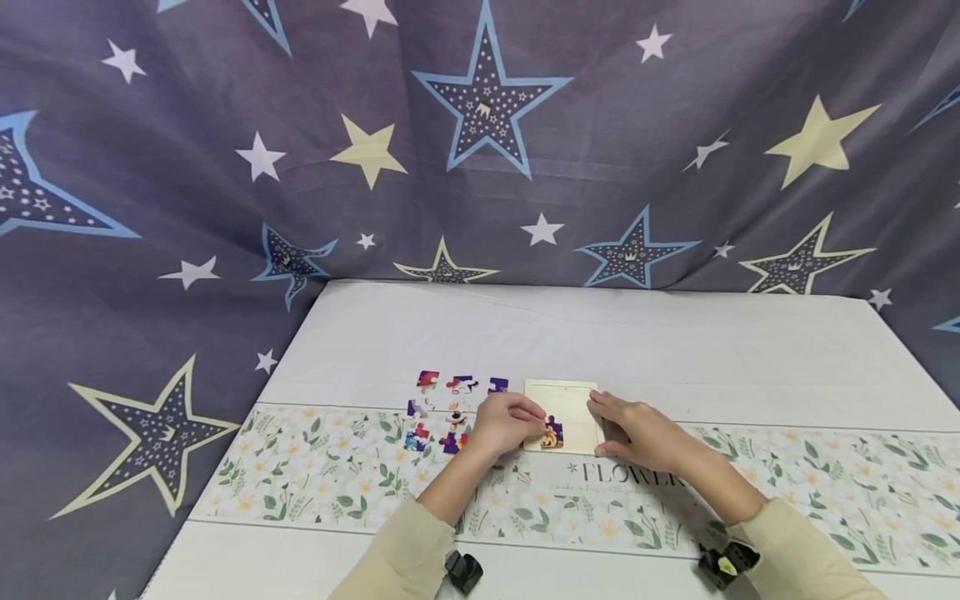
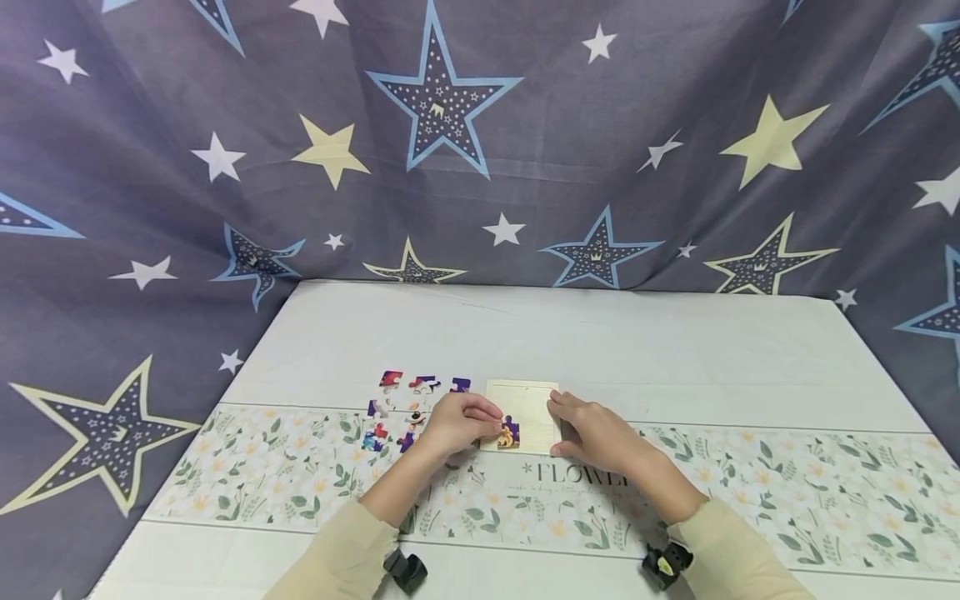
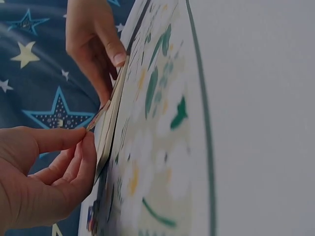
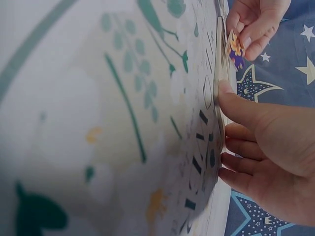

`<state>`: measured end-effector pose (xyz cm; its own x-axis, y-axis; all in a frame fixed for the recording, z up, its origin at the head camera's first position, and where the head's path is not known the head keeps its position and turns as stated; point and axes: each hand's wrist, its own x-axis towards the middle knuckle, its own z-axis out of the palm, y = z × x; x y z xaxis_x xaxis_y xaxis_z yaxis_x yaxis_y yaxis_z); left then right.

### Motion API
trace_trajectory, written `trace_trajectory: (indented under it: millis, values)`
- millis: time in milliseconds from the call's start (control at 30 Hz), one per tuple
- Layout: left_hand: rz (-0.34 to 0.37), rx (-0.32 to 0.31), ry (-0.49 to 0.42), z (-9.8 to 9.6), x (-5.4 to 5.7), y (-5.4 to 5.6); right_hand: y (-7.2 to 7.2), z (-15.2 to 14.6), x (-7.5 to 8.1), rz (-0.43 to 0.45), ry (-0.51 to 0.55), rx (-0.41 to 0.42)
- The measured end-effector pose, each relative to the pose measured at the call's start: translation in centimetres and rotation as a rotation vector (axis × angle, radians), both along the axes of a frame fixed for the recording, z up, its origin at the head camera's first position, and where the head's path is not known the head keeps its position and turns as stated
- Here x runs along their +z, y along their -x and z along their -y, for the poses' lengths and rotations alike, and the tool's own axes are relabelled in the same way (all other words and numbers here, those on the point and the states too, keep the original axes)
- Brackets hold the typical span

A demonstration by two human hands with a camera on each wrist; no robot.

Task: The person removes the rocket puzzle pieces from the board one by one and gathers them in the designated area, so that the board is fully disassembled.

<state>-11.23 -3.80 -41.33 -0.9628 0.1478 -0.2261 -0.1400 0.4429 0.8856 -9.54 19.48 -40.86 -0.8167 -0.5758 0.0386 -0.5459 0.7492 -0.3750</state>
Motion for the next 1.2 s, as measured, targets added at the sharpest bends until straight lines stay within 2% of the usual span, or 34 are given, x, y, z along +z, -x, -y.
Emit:
trace_trajectory:
  millis: [133,367,567,733,900,1200]
  values:
    - [0.015,-0.01,-0.002,1.1,0.2,-0.3,-0.1,0.1,0.0,0.006,-0.001,-0.002]
    - [-0.007,-0.024,0.029,2.9,0.7,-0.8,-0.1,0.1,0.1,0.004,-0.006,-0.005]
    - [-0.102,-0.058,0.137,4.3,0.8,-1.1,0.0,0.1,0.2,0.001,-0.004,0.0]
    - [-0.189,-0.05,0.223,4.6,1.1,-1.4,-0.1,0.0,0.2,0.005,-0.006,-0.005]
    - [-0.241,-0.027,0.292,4.5,1.4,-1.7,-0.1,0.0,0.1,0.006,-0.007,-0.011]
    - [-0.242,-0.017,0.368,4.4,1.8,-2.0,-0.1,0.0,0.0,0.011,0.0,-0.009]
